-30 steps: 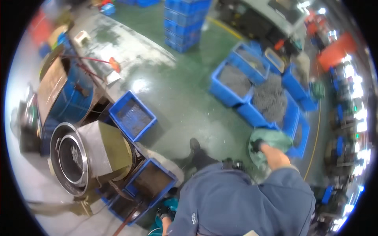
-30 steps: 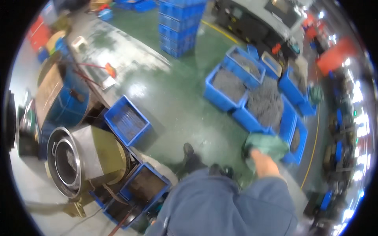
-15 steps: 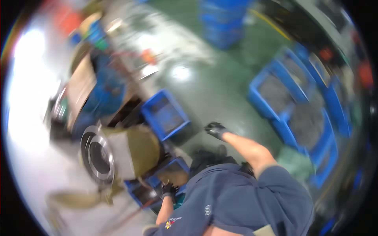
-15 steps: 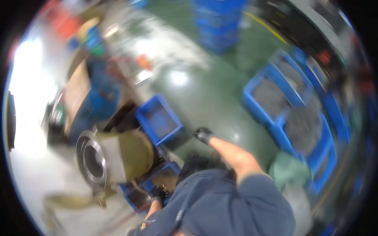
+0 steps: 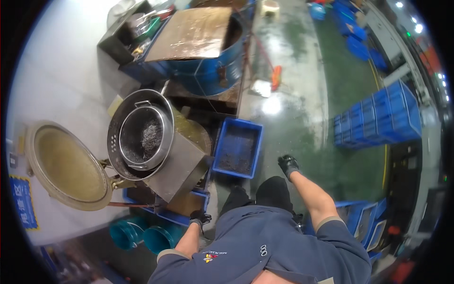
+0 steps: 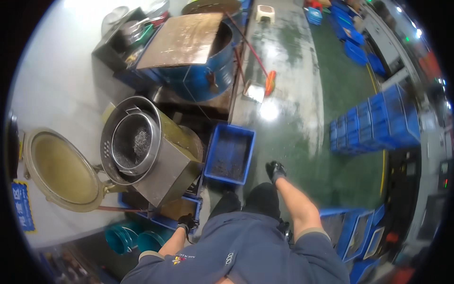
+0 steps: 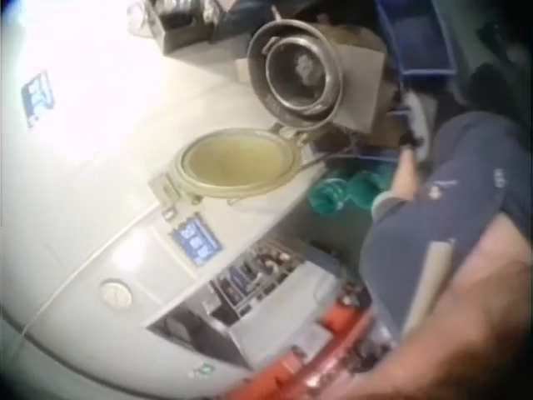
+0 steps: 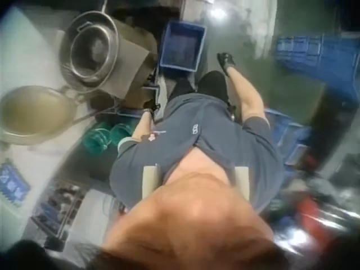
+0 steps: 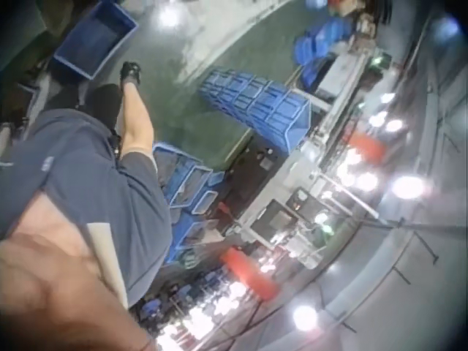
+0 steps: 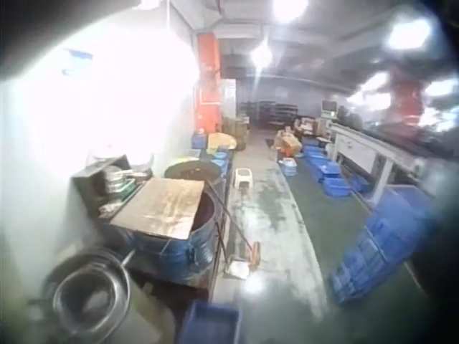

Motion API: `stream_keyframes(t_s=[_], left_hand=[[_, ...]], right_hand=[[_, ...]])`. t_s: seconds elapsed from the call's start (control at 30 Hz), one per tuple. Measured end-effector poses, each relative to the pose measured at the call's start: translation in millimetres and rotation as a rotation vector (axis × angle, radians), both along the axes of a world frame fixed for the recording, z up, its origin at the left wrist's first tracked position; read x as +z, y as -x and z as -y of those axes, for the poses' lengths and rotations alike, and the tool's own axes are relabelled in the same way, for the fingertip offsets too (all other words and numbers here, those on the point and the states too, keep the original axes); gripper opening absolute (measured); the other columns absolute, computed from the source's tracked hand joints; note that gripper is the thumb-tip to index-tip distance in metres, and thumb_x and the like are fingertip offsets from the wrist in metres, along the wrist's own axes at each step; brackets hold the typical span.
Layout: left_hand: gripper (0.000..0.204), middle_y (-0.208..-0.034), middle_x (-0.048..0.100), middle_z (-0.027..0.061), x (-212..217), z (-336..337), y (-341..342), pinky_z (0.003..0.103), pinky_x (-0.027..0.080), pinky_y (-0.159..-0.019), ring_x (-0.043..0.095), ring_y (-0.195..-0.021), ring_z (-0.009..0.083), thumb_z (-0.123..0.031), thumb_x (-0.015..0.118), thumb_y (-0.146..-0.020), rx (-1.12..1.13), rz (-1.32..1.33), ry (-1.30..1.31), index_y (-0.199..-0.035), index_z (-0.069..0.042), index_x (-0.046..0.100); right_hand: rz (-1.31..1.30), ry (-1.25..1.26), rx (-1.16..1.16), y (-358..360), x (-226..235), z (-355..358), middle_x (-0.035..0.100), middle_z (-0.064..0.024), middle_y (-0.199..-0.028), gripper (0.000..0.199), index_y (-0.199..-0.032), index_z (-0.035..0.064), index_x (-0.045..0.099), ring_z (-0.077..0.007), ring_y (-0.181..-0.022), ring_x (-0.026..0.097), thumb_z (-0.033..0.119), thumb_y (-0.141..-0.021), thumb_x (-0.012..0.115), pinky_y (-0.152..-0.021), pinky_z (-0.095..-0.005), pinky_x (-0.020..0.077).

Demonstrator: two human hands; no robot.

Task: Transferring metal shavings from blue industrial bins and bags into processing equipment using a shovel.

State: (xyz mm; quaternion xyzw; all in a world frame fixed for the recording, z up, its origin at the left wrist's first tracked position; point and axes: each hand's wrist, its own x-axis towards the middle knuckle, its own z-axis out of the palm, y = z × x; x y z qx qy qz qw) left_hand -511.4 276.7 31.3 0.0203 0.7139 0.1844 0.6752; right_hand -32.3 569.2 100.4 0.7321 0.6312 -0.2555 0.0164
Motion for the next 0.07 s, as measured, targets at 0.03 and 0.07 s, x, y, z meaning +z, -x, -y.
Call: stream_keyframes(t_s=[0.03,0.07], left_hand=[[0.049,-0.102,0.061,0.0286,28.7,-17.9,-17.7,0.054,0.053,-0.072,0.064,-0.089,0.0397,-0.046,0.050,-0.086,0.158,0.093,0.112,-0.113,-0.005,0.047],[0.057,-0.111,0.056,0.0335,38.8,-27.4,-30.2,0.055,0.053,-0.071,0.064,-0.085,0.0419,-0.048,0.049,-0.087,0.315,0.092,0.114,-0.119,-0.003,0.039]], right_hand=[[-0.067,-0.061,-0.002,22.8,11.9,-36.8,0.065,-0.0157,-0.094,0.035,-0.093,0.0104,0.066,-0.0324,-0.092,0.061,0.041,-0.085,0.051,-0.081,-0.0429,0.0472],[-0.127,-0.080,0.063,38.7,18.5,-81.4,0.063,-0.0147,-0.107,0.042,-0.101,0.0132,0.066,-0.0287,-0.100,0.059,0.048,-0.079,0.058,-0.088,-0.0407,0.0440]])
